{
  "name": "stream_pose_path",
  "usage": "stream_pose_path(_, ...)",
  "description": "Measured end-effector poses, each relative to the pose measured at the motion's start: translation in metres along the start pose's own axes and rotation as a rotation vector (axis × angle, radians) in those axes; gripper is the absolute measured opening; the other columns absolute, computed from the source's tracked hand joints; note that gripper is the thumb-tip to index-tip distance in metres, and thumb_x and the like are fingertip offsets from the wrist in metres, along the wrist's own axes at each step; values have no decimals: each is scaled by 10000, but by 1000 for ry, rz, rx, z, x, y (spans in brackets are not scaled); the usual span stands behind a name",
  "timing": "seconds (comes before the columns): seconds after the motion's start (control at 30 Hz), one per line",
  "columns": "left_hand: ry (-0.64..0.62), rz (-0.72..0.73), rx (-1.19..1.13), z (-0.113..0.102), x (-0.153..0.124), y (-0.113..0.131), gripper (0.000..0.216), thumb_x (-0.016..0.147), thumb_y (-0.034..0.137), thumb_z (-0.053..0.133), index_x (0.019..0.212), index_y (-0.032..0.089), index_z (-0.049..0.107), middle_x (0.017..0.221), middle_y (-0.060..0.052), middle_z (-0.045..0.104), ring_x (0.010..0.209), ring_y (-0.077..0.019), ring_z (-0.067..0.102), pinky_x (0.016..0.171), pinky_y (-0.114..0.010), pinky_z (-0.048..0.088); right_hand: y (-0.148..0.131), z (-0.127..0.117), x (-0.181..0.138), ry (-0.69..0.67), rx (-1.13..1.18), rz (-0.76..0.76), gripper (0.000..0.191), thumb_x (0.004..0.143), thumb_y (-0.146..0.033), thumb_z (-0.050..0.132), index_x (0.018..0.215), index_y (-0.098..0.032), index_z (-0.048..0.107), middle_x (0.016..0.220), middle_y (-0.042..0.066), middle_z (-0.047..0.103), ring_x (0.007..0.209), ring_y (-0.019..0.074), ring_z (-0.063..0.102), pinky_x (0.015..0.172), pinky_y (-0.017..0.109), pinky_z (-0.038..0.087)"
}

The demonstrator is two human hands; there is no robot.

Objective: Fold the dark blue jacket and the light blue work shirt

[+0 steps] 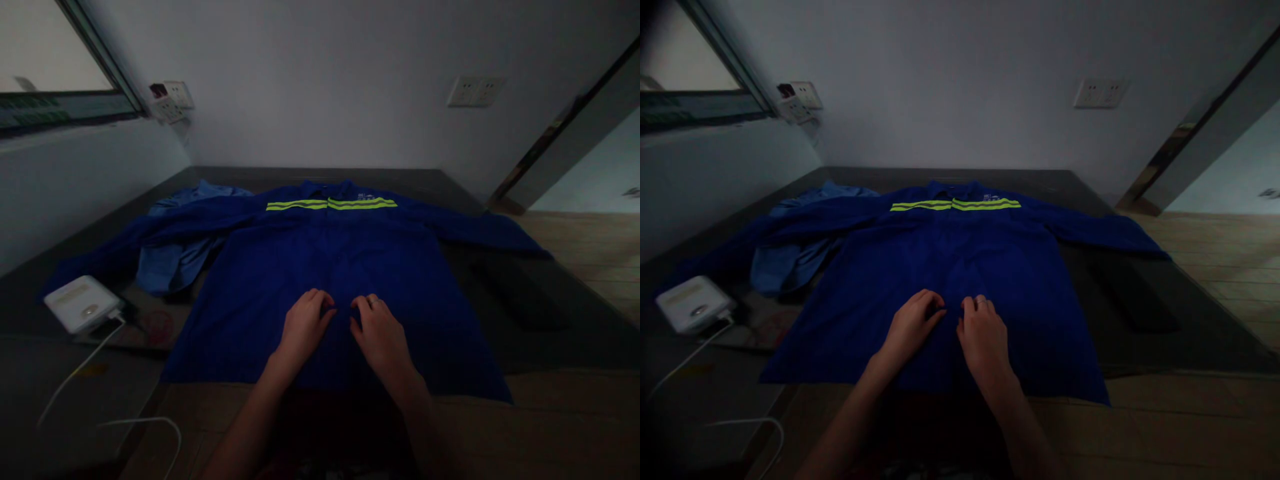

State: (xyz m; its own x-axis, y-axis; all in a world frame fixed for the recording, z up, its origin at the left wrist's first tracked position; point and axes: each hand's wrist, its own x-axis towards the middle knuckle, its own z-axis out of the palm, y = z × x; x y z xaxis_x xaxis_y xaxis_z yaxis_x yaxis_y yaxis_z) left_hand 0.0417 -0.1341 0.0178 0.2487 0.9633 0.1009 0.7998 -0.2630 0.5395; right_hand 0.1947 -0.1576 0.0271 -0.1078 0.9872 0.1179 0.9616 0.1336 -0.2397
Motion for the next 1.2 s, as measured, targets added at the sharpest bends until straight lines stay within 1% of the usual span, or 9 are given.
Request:
stream_pose_path(0.17, 13, 7, 30, -1, -2, 0, 8, 867, 209, 575, 872, 208, 569, 886, -11, 619, 867, -182, 584, 717, -271, 415, 9, -3, 9, -32, 133, 67, 117, 839, -104, 505, 876, -208, 544, 912, 35, 613, 827, 189, 595, 651, 289, 403)
stream_pose_path(0.3, 16, 20, 28, -2, -3, 2, 13, 869, 211, 567, 870, 222, 562, 850, 3, 622, 811, -166, 585, 670, -253, 395, 16, 4, 10, 79, 268, 67, 94, 831, -139, 514, 884, -216, 505, 886, 13, 591, 809, 174, 578, 685, 286, 412)
stream_pose_path(0.47, 68, 42, -4, -3, -1, 5, 13, 875, 226, 555, 873, 232, 566, 844, 10, 633, 807, -160, 588, 684, -249, 407, 11, 16, 6, 160, 119, -5, 34, 847, -191, 521, 855, -221, 506, 890, 46, 575, 843, 221, 548, 669, 315, 412)
stream_pose_path(0.53, 103, 57, -25, -2, 0, 5, 18, 875, 223, 556, 871, 232, 571, 847, 12, 641, 818, -162, 595, 698, -252, 417, 11, 17, 5, 182, 126, -5, 25, 857, -206, 517, 840, -224, 511, 873, 48, 581, 823, 222, 556, 658, 316, 415)
stream_pose_path(0.63, 133, 77, -40, -2, 1, 5, 25, 877, 222, 560, 859, 231, 574, 842, 13, 651, 811, -161, 606, 708, -254, 430, 15, 12, 6, 240, 261, 20, 63, 877, -227, 486, 826, -224, 523, 827, 39, 605, 770, 206, 582, 651, 308, 426)
stream_pose_path(0.77, 113, 90, 7, -4, 1, 8, 31, 876, 217, 566, 849, 227, 578, 844, 2, 661, 814, -169, 618, 715, -257, 437, 16, 2, 6, 318, 460, 27, 147, 888, -272, 463, 814, -211, 575, 766, 42, 642, 694, 192, 607, 648, 303, 441)
stream_pose_path(0.9, 94, 105, 22, -5, 2, 10, 43, 883, 208, 559, 849, 218, 583, 843, -2, 673, 807, -175, 630, 723, -265, 442, 8, 1, 8, 266, 622, 4, 153, 878, -277, 484, 842, -198, 610, 777, 47, 666, 700, 191, 627, 664, 302, 464)
stream_pose_path(1.03, 130, 124, -33, -1, 1, 8, 65, 900, 211, 539, 867, 212, 595, 863, -9, 687, 821, -174, 639, 751, -269, 453, 6, 7, 9, 197, 762, 16, 161, 876, -289, 499, 867, -184, 622, 796, 53, 683, 723, 193, 651, 669, 298, 489)
stream_pose_path(1.2, 173, 134, -70, 4, 0, 5, 73, 898, 212, 544, 876, 212, 614, 867, -12, 696, 831, -173, 644, 770, -273, 462, 10, 12, 7, 224, 888, 31, 189, 879, -323, 507, 898, -186, 635, 837, 66, 707, 779, 202, 672, 706, 305, 519)
